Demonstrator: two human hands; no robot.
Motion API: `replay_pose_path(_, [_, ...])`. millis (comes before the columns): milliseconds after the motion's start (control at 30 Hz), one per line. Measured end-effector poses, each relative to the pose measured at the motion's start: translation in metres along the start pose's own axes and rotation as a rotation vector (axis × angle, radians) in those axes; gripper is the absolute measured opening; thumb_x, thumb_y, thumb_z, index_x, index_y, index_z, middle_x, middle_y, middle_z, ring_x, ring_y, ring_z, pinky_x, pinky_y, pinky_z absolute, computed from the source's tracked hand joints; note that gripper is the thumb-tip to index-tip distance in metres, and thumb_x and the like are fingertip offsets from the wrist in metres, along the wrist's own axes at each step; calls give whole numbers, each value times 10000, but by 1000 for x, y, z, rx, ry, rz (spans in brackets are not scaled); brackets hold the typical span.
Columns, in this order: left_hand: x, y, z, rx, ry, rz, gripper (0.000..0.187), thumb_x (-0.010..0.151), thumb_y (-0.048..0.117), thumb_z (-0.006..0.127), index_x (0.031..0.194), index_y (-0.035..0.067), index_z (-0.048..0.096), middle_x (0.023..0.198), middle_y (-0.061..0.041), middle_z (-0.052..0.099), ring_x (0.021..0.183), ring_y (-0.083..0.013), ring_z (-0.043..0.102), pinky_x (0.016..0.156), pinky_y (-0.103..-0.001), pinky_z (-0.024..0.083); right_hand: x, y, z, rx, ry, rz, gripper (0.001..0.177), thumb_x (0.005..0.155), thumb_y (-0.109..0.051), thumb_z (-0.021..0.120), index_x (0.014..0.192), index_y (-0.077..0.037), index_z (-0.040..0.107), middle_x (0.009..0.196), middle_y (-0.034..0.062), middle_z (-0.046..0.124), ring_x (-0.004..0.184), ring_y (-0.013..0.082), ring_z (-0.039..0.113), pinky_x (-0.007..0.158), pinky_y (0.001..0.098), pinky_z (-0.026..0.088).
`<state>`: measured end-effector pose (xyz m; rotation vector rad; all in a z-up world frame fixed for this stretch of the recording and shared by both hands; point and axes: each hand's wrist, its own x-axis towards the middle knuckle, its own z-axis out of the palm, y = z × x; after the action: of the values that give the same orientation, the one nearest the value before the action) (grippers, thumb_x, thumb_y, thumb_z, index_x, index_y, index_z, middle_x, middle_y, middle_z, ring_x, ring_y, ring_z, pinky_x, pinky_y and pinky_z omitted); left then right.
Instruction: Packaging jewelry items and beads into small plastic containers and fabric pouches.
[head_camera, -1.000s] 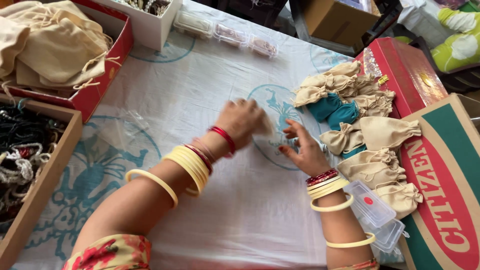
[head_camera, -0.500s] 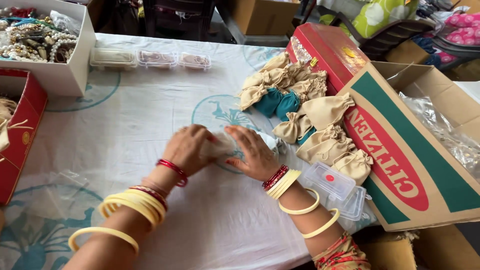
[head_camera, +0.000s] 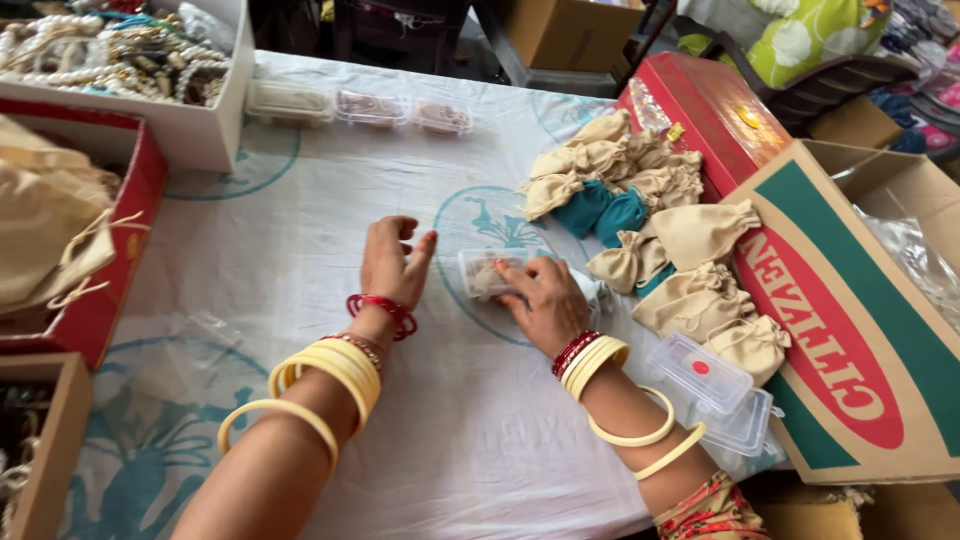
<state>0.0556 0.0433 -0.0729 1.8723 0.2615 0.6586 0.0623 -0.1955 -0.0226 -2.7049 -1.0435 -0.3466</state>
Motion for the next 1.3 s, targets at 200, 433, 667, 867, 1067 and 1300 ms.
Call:
replay_pose_path(200, [-1,1,0,47,-20,43,423,929,339,725,1189,24,614,1142,-157,618,938,-287,647,837,-393,529,7,2,5,-140,271,-136,579,693,-183,841,1233,-170,632,1321,196,564,1213,412,505,1059,499,386])
replay_pose_path(433, [4,2,0,178,-116,18,417,859,320,766,1178,90,627,1144,-134,641,1079,-331,614,936,-443,482,21,13,6,-16,94,-83,721,696,-234,889,1303,-105,522,1337,141,586,1271,382,503,1098,484,377])
replay_pose_path(667, [6,-4,2,182,-144,-13,446,845,292,769,1203,88,600,1173,-144,630,1114,-336,604,960,-432,479,79,-12,-7,-58,107,-85,765,630,-285,923,1309,-149,596,1254,106,615,1224,341,508,1077,452,404])
replay_pose_path(867, [5,7,-1,294,-217,-23,368,844,318,760,1147,134,662,1183,-125,629,1143,-351,578,990,-455,453,171,59,22,-241,169,-94,754,624,-292,934,1291,-111,634,1242,137,600,1211,381,488,1062,470,395])
replay_pose_path(1067, [3,21,-6,391,-308,-51,316,827,348,754,1075,156,714,1202,-113,606,1200,-355,526,995,-482,417,239,156,46,-166,190,59,749,637,-308,944,1299,-117,650,1259,158,615,1220,392,505,1086,467,385])
replay_pose_path(1300, [5,27,-9,423,-329,-78,326,819,344,757,1062,133,708,1194,-123,598,1193,-354,526,992,-480,420,310,150,91,-18,240,-47,756,649,-308,951,1294,-68,637,1288,162,650,1223,366,560,1077,476,385])
